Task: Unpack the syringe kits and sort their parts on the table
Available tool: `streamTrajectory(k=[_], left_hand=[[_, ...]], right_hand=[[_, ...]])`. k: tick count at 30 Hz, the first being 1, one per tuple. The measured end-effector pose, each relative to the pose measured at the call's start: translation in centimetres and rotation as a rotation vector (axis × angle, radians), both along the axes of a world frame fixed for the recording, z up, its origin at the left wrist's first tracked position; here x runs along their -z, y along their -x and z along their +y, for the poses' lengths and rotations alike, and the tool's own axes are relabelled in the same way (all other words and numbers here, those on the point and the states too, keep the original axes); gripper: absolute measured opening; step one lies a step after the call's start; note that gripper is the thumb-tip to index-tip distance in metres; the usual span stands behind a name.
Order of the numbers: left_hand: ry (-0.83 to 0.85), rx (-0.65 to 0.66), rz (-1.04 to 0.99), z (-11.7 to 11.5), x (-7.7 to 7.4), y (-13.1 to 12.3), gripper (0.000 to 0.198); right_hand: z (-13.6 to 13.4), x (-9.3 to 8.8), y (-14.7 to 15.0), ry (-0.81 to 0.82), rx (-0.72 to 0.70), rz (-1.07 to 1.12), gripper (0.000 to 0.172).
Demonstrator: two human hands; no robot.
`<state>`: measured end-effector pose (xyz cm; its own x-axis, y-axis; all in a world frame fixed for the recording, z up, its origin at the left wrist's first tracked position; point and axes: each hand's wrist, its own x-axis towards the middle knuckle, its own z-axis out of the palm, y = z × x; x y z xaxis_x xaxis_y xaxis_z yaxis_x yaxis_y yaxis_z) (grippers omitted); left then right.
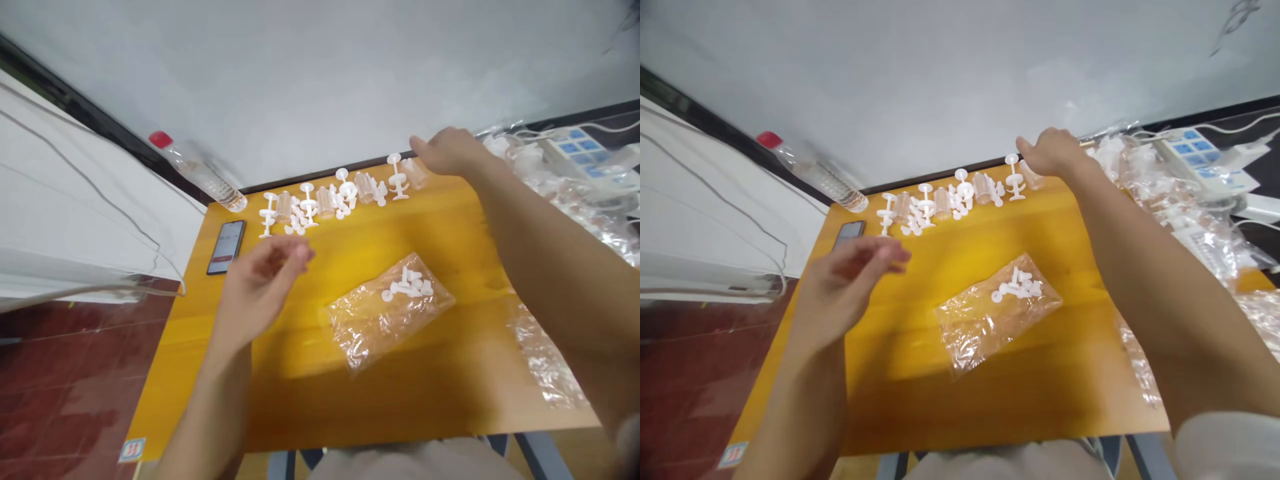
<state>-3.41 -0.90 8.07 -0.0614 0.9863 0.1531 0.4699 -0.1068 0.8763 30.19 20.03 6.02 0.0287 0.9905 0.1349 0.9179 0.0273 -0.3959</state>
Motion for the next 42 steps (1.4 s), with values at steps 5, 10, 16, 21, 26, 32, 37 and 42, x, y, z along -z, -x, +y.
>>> streamTrajectory(k=[5, 10, 16, 21, 26, 32, 37, 42], left_hand=[[0.605, 0.106, -0.150, -8.4, 6.0, 3.3, 0.043], [0.723, 0.023, -0.175, -10.1, 10.1, 0.8, 0.047], [0.549, -0.074, -0.148, -9.3, 11.5, 0.6, 0.035], [0.121, -0.167, 0.438, -9.5, 11.0, 0.9, 0.015], [0.000, 0.360, 0.229, -8.6, 11.4, -0.1, 0.016], [-0.105, 0.558, 0.083, -5.8, 13.8, 0.6, 0.032], [-0.072, 0.564, 0.105, -4.8, 14.3, 0.9, 0.040], [-0.121, 0.580, 0.115, -4.7, 14.3, 1.0, 0.044]], right_hand=[[-15.0, -2.5, 2.9, -0.009, -0.020, 0.012, 0.055], [-24.4, 5.6, 4.8, -0.003, -0.071, -0.014, 0.037], [-26.9, 12.4, 4.8, -0.243, -0.145, 0.041, 0.039], [-27.7, 12.9, 4.8, -0.241, -0.098, 0.184, 0.053], [-27.6, 11.9, 4.2, -0.167, 0.032, 0.428, 0.056], [-26.0, 9.5, 2.5, 0.108, 0.327, 0.943, 0.067], [-24.8, 5.6, 2.6, -0.034, 0.245, 0.948, 0.053], [-23.9, 3.2, 3.0, -0.162, 0.148, 0.760, 0.037]])
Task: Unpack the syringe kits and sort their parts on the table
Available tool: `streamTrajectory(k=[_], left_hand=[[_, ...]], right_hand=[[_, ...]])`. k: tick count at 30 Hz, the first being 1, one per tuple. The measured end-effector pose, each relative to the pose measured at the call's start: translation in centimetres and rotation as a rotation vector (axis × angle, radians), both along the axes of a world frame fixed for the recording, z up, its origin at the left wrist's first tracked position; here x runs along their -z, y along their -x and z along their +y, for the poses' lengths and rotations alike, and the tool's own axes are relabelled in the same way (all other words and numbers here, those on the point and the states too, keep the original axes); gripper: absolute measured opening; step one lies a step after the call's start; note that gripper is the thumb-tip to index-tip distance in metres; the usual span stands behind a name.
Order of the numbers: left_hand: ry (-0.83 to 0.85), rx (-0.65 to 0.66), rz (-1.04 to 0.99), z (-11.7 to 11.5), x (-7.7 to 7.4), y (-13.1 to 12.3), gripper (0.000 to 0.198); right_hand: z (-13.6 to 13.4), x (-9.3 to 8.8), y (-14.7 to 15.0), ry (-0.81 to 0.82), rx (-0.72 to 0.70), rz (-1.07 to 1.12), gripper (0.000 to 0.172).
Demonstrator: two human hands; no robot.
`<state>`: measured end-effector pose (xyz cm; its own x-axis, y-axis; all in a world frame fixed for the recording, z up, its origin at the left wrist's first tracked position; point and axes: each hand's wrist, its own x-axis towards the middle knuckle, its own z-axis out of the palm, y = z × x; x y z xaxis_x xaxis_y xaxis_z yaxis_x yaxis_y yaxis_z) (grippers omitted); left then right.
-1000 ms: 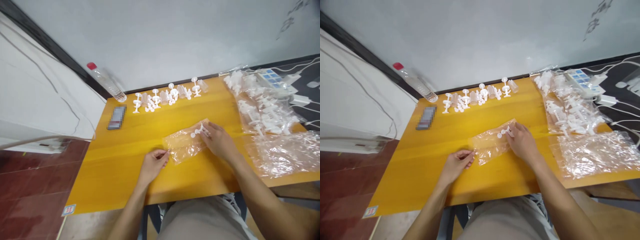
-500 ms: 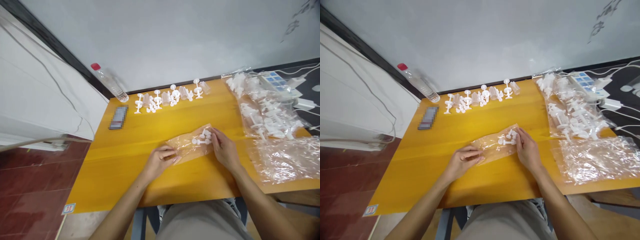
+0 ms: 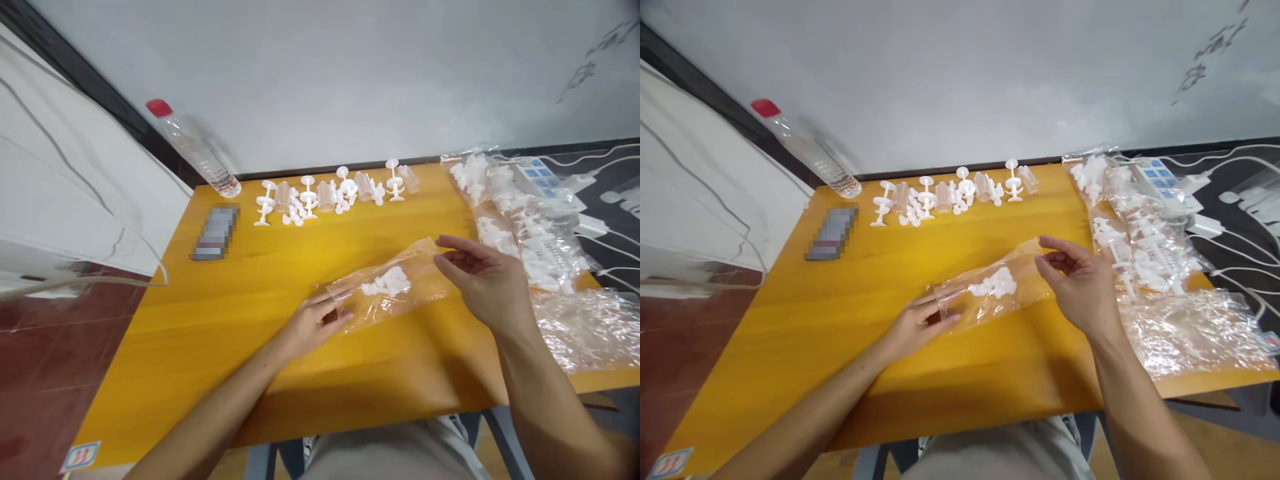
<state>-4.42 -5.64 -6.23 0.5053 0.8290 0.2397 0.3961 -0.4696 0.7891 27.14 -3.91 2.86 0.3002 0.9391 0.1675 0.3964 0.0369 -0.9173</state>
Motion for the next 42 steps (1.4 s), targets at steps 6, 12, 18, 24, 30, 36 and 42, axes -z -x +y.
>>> streamTrajectory(k=[6, 12, 18, 24, 30, 36, 42], left_hand=[[-0.142, -0.116, -0.017, -0.5, 0.7, -0.1, 0.050], [-0.376, 0.096, 0.186, 0.4, -0.8, -0.5, 0.052], [-0.435, 0.225, 0.395, 2.0, -1.8, -1.4, 0.050], [-0.444, 0.218, 0.298, 2.9, -1.1, -2.2, 0.056], [-0.441, 0.156, 0.177, 2.6, -0.3, -1.9, 0.063], [-0.444, 0.183, 0.233, 2.7, -0.8, -2.2, 0.060], [-0.392, 0.272, 0.429, 3.1, -1.0, -3.0, 0.051]], right_hand=[[0.4, 4.1, -1.4, 0.125, -0.024, -0.090, 0.044], [-0.4, 8.4, -1.3, 0.146, -0.072, -0.147, 0.039], [-0.1, 7.2, -0.6, 0.044, -0.067, -0.256, 0.031], [0.5, 0.5, -0.2, -0.111, -0.089, -0.443, 0.026], [0.7, -1.4, -0.7, -0.121, -0.083, -0.485, 0.021], [1.1, 0.7, -1.4, -0.036, -0.044, -0.450, 0.023], [1.6, 1.2, -1.3, -0.002, -0.083, -0.432, 0.020]])
